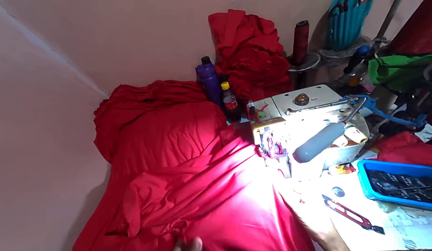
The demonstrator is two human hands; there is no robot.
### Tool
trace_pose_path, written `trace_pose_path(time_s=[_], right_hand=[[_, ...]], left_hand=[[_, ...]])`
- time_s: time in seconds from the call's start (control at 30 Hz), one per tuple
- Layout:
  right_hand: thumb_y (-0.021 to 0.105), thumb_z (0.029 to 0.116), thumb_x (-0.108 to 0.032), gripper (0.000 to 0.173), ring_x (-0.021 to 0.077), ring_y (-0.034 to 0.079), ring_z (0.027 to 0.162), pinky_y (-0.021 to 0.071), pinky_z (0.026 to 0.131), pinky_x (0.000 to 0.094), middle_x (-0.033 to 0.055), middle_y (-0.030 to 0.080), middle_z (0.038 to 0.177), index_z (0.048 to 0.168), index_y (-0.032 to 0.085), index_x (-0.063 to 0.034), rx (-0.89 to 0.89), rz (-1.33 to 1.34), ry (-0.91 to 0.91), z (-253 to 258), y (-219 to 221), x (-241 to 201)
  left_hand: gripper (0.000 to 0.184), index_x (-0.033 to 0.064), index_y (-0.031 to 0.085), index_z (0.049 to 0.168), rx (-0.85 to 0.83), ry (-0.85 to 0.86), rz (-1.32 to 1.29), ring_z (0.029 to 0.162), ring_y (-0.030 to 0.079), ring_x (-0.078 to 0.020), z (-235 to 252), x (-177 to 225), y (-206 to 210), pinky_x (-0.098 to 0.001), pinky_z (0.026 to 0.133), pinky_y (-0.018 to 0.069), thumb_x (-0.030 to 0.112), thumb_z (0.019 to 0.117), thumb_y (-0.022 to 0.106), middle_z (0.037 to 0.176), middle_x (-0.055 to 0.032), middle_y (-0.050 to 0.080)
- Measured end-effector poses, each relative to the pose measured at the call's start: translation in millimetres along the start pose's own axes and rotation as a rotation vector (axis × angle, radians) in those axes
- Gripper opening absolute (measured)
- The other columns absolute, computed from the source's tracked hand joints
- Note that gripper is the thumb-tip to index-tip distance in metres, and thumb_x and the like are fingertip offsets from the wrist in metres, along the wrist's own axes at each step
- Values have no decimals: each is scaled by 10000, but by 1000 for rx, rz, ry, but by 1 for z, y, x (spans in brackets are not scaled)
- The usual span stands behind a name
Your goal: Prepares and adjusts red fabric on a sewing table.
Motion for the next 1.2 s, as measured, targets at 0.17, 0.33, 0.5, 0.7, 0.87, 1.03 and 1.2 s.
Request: trace_pose_path(time_s=[0.17, 0.33, 0.5, 0.7, 0.87, 1.03, 1.2], right_hand=[[642, 930, -146, 134, -60, 564, 649, 482, 622, 136, -83, 644, 735, 921, 738, -53, -45, 59, 49, -9, 2, 3], [628, 938, -134, 96, -65, 593, 648, 507, 620, 129, -111, 651, 717, 891, 700, -92, -137, 227, 26, -39, 13, 5], [645, 930, -88, 106, -32, 679, 736, 573, 706, 158, -71, 732, 805, 988, 714, -31, -208, 258, 147, -71, 9, 5], [697, 885, -7, 176, -2, 717, 779, 596, 755, 184, -25, 770, 867, 1060, 705, 8, -280, 294, 259, -99, 16, 7], [706, 876, -3, 90, -5, 696, 691, 584, 677, 179, -32, 753, 783, 963, 725, -11, -242, 310, 263, -110, 17, 21], [634, 921, -23, 104, -37, 668, 697, 558, 681, 149, -34, 731, 760, 901, 736, -16, -132, 191, 93, -101, 9, 11], [606, 934, -50, 138, 61, 668, 711, 536, 672, 259, 26, 708, 762, 918, 736, -6, -287, 33, -50, -99, 14, -14]], left_hand=[[311, 18, 496, 1292, 3, 111, 203, 946, 679, 0, 74, 42, 24, -247, 854, 594, 141, 1007, 523, 1035, 77, 676], [704, -41, 363, 1405, -216, 150, 331, 1017, 692, -38, 104, 26, 24, -226, 867, 595, 134, 844, 750, 1157, -16, 683], [277, 2, 605, 1114, -49, 253, 351, 822, 693, -8, 98, 23, 3, -203, 755, 591, 1, 853, 696, 890, 59, 713], [236, 35, 605, 1071, 18, 245, 270, 814, 687, 4, 108, 37, 2, -178, 756, 583, -63, 863, 659, 866, 81, 704], [196, 35, 602, 1055, 31, 153, 217, 806, 688, -9, 112, 18, 0, -196, 753, 585, -80, 897, 625, 858, 62, 704], [183, 38, 606, 1058, 14, 119, 235, 807, 686, -17, 112, 15, 2, -198, 751, 582, -66, 910, 625, 856, 56, 699], [206, 50, 604, 1076, -42, 147, 276, 848, 690, -4, 104, 23, 5, -194, 772, 584, -46, 896, 629, 906, 66, 712]])
Point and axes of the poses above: each hand's wrist, its own z-axis towards the middle knuckle, its own y-axis out of the palm, x = y × z, the point moved 8 cm from there along z, towards the middle knuckle
